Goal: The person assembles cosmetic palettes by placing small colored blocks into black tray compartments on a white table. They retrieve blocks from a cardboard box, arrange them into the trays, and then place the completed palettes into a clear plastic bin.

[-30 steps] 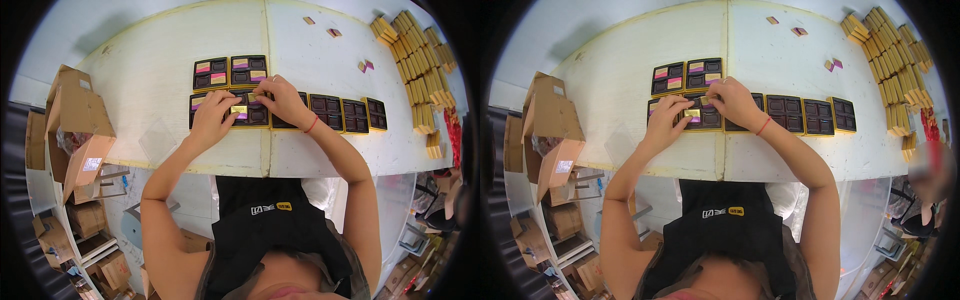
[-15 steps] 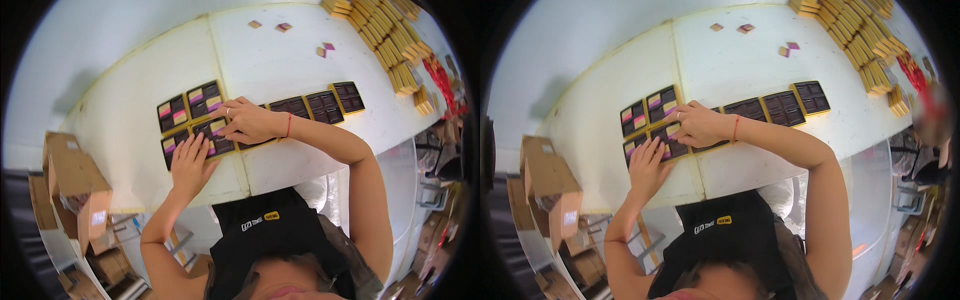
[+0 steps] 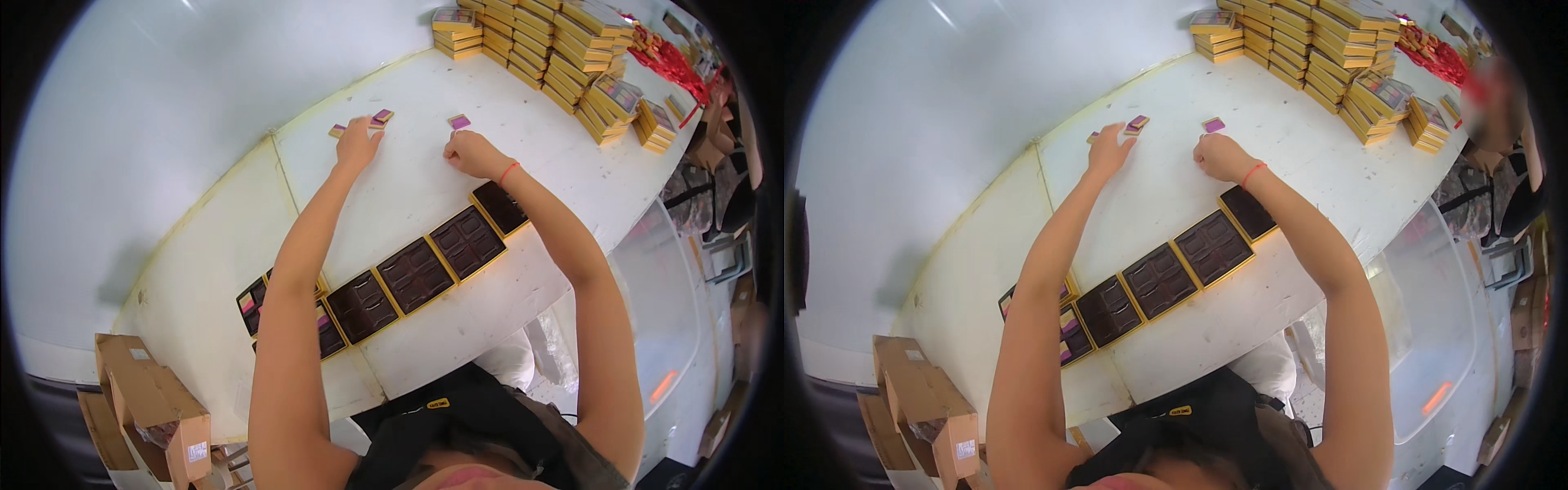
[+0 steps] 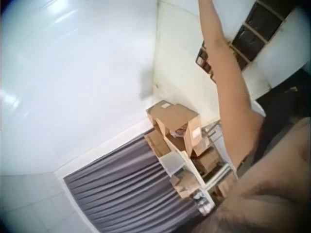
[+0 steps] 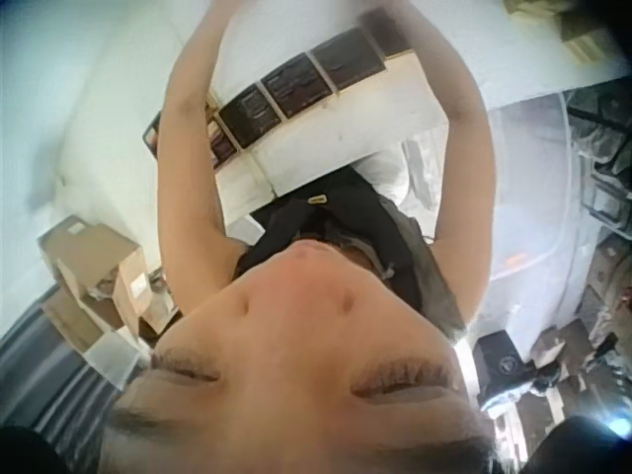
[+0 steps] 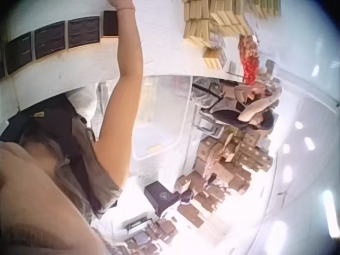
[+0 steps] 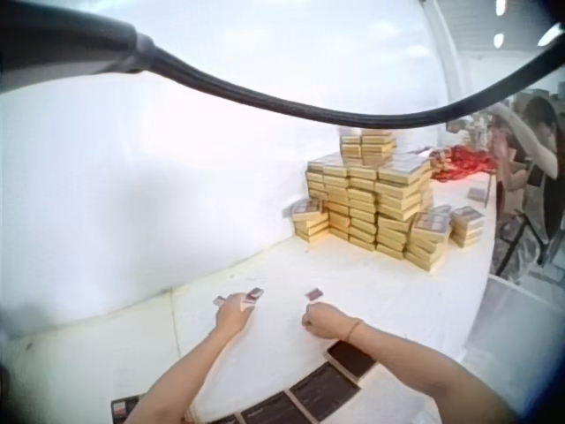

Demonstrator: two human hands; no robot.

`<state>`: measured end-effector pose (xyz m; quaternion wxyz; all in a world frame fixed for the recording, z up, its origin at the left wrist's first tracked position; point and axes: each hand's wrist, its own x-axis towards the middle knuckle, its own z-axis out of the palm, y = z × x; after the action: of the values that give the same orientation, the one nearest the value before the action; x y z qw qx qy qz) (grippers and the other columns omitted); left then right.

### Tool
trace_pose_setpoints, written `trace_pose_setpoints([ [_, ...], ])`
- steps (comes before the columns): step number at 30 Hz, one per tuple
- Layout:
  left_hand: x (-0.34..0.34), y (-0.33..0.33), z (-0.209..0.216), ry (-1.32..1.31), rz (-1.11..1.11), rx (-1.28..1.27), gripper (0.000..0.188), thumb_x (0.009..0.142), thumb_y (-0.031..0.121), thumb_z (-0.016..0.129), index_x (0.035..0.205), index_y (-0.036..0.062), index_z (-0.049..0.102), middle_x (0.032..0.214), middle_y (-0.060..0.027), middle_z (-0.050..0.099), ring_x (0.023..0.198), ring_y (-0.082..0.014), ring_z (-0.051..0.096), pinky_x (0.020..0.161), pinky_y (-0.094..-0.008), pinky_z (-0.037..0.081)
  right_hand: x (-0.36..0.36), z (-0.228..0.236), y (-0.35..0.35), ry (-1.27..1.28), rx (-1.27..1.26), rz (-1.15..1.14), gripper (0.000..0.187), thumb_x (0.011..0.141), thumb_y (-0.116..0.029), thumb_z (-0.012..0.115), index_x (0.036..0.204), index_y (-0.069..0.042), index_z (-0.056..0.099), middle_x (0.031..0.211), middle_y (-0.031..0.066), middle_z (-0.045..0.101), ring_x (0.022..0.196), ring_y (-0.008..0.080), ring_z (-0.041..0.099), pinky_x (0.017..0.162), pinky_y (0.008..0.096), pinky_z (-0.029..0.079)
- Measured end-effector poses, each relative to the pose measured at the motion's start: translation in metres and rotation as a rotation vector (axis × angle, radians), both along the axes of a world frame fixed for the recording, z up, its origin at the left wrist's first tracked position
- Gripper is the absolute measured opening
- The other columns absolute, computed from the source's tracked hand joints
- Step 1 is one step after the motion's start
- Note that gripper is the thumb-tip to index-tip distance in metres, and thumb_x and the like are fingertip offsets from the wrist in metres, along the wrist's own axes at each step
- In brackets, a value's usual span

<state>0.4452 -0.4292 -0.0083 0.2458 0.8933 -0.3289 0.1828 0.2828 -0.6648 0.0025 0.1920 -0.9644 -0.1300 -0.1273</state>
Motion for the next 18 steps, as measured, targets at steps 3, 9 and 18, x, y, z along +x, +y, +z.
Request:
trace_pose_setpoints([
  [3,0.029,-0.044,-0.002,-0.006,0.064,0.066,0.039,0.088,0.035,0.062,0.12,0.0109,0.062,0.117,-0.0131,0.062,0.106,-0.0302,0.06,0.084,-0.0417,0.05,-0.002,-0.008,-0.01,-0.148,0.123,-0.057,0.033,0.076,-0.013,0.065,0.107,-0.003,0.068,0.087,0.0197,0.066,0.089,0.0367,0.064,0.084,0.0412,0.051],
  [9,-0.022,-0.053,0.02,0.324,0.063,0.269,0.027,0.087,0.03,0.063,0.109,0.0148,0.07,0.094,-0.0106,0.07,0.086,-0.0248,0.067,0.074,-0.0358,0.051,-0.006,0.01,-0.032,0.324,0.265,-0.094,0.043,0.068,-0.024,0.074,0.103,-0.001,0.064,0.085,0.0152,0.068,0.084,0.0304,0.066,0.074,0.0368,0.053],
  [18,-0.107,0.079,0.042,0.917,-0.029,-0.499,0.032,0.094,0.013,0.052,0.125,0.0114,0.062,0.088,-0.0021,0.063,0.082,-0.0109,0.059,0.073,-0.0259,0.048,-0.009,0.029,0.008,0.553,0.417,-0.073,0.034,0.073,-0.026,0.077,0.085,0.001,0.059,0.074,0.0121,0.065,0.055,0.0189,0.065,0.053,0.0295,0.052],
])
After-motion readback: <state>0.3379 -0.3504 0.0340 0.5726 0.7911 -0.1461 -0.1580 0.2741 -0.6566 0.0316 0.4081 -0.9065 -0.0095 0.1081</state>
